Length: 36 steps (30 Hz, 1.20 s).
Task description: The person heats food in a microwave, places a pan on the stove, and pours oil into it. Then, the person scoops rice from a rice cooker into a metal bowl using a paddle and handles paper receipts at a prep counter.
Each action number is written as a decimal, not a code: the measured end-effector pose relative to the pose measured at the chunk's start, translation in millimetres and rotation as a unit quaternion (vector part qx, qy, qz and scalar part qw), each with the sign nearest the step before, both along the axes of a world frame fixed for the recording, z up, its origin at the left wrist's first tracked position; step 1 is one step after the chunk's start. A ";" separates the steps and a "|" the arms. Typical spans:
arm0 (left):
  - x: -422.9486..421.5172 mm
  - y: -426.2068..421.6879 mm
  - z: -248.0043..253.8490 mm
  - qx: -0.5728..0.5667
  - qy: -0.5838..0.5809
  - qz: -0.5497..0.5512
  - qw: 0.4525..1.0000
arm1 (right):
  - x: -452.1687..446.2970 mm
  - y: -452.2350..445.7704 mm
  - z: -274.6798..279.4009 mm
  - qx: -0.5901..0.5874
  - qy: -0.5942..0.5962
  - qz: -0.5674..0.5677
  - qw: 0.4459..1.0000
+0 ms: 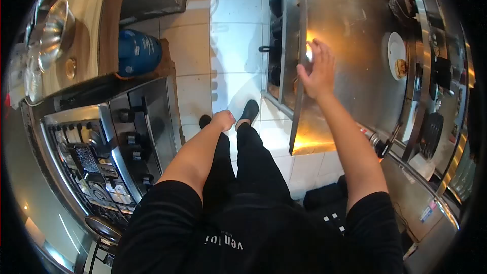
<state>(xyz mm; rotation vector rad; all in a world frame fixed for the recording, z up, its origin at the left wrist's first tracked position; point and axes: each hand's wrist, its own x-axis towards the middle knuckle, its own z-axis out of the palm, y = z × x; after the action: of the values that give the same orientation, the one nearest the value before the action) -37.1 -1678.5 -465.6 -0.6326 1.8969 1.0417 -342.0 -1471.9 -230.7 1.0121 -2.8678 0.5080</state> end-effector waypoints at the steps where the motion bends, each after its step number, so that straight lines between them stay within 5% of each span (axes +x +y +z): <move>1: -16.1 -4.2 0.6 -0.013 -0.005 -0.007 1.000 | 0.3 1.0 1.6 -0.009 0.005 -0.001 1.000; 7: -128.1 -38.5 -13.2 -0.072 0.042 0.062 0.995 | -6.0 2.5 10.8 -0.027 -0.023 -0.013 0.999; 9: -169.0 -46.2 -50.5 -0.010 0.093 0.222 0.970 | -8.6 0.5 13.0 -0.025 -0.051 -0.023 0.998; 12: -257.6 -53.9 -111.1 0.072 0.097 0.313 0.942 | -16.9 -2.3 11.0 -0.011 -0.064 -0.027 0.998; 13: -301.7 -53.7 -72.4 0.122 0.040 0.370 0.920 | -19.3 -2.7 11.8 -0.005 -0.072 -0.028 0.997; 15: -372.4 -55.0 -95.7 0.166 0.064 0.405 0.897 | -23.3 -3.1 6.4 0.004 -0.079 -0.038 0.996; 19: -510.3 -54.5 -241.0 0.072 0.122 0.166 0.976 | -27.6 3.0 -8.8 0.031 -0.098 -0.045 0.994; 22: -608.9 -55.9 -316.9 0.055 0.219 -0.031 0.974 | -26.8 11.1 -14.7 0.043 -0.103 -0.041 0.993; 23: -635.1 -40.1 -357.5 -0.047 0.260 -0.004 0.964 | -24.5 13.5 -15.8 0.049 -0.107 -0.041 0.992; 25: -664.8 -40.1 -323.7 -0.030 0.225 0.028 0.974 | -23.0 15.1 -17.1 0.057 -0.123 -0.056 0.989; 28: -673.9 -31.9 -367.0 -0.042 0.294 -0.015 0.955 | -25.1 16.4 -15.7 0.059 -0.105 -0.040 0.992; 31: -680.8 -34.1 -299.8 0.012 0.161 0.114 0.980 | -33.8 14.3 -14.5 0.043 -0.112 -0.031 0.992; 34: -682.6 -29.2 -232.1 0.084 0.119 0.337 0.930 | -41.7 11.9 -11.2 0.039 -0.121 -0.026 0.992; 36: -690.0 -42.3 -261.1 0.124 0.069 0.230 0.963 | -39.8 9.6 -9.9 0.038 -0.121 -0.023 0.992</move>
<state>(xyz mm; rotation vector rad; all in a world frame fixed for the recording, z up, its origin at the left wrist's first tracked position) -727.1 -1720.8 -726.7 -0.8965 1.7327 1.6287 -381.8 -1462.3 -240.6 0.9541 -3.1374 0.5576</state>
